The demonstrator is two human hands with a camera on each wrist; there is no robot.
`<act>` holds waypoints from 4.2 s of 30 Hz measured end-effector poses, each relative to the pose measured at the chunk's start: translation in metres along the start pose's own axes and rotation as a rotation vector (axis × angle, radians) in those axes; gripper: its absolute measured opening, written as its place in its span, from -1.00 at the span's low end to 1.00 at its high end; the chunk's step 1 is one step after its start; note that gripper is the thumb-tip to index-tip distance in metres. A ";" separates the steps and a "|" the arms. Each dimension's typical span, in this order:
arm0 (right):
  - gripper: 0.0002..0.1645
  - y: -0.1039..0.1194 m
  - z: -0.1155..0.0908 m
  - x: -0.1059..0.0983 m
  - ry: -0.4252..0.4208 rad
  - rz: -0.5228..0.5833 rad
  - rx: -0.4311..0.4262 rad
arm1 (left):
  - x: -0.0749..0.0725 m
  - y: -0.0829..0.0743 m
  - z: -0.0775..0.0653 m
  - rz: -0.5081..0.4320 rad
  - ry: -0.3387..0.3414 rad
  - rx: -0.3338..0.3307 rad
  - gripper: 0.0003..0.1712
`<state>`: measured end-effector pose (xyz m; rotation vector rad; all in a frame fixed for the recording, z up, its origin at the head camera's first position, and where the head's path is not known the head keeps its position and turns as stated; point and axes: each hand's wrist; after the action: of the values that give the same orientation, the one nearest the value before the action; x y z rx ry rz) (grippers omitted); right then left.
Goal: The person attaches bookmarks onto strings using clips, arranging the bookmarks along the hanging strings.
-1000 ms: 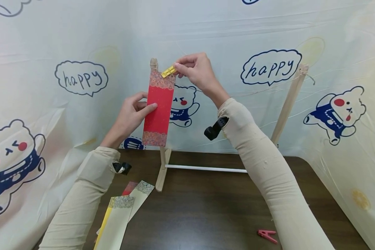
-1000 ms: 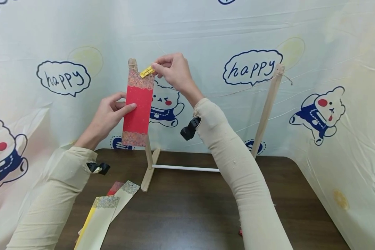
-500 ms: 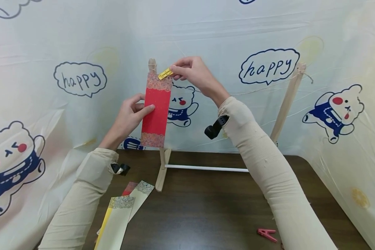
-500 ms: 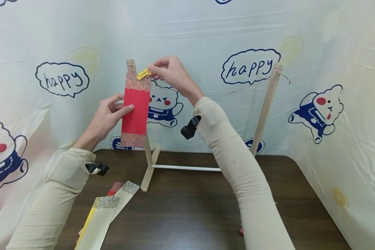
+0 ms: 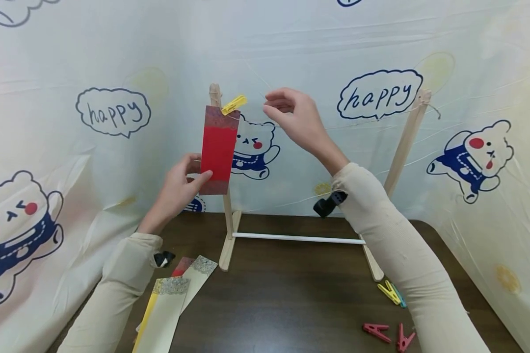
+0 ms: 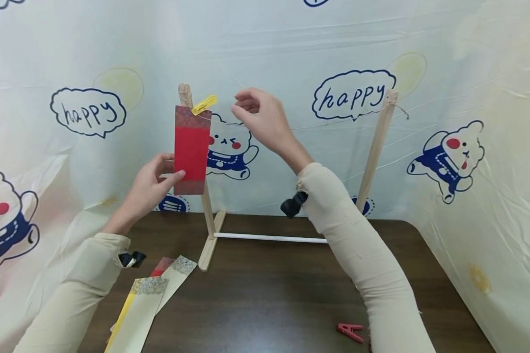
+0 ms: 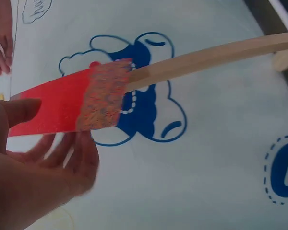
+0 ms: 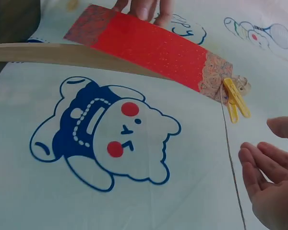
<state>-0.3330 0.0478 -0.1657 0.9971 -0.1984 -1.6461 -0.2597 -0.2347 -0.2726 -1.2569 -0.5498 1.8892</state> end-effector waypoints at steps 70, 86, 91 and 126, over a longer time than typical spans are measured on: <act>-0.74 -0.088 -0.329 -0.032 -0.109 -0.169 0.220 | 0.033 0.073 -0.181 0.325 -0.049 -0.017 -0.47; -0.82 -0.106 -0.393 -0.043 -0.143 -0.242 0.577 | 0.026 0.106 -0.218 0.308 0.080 -0.254 -0.38; -0.79 -0.113 -0.407 -0.038 -0.111 -0.231 0.675 | 0.025 0.120 -0.226 0.324 0.149 -0.320 -0.34; -0.47 -0.134 -0.442 -0.029 0.166 -0.357 0.474 | 0.021 0.130 -0.242 0.473 0.282 -0.684 0.07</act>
<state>-0.1253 0.2796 -0.5082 1.5964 -0.3225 -1.8688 -0.0927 -0.3111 -0.4774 -2.2204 -0.8386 1.8998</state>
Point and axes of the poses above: each hand's wrist, its own z-axis towards the middle knuckle, its own x-axis out of the palm, y = z × x, and after that the axes turned 2 degrees about y, right-handed
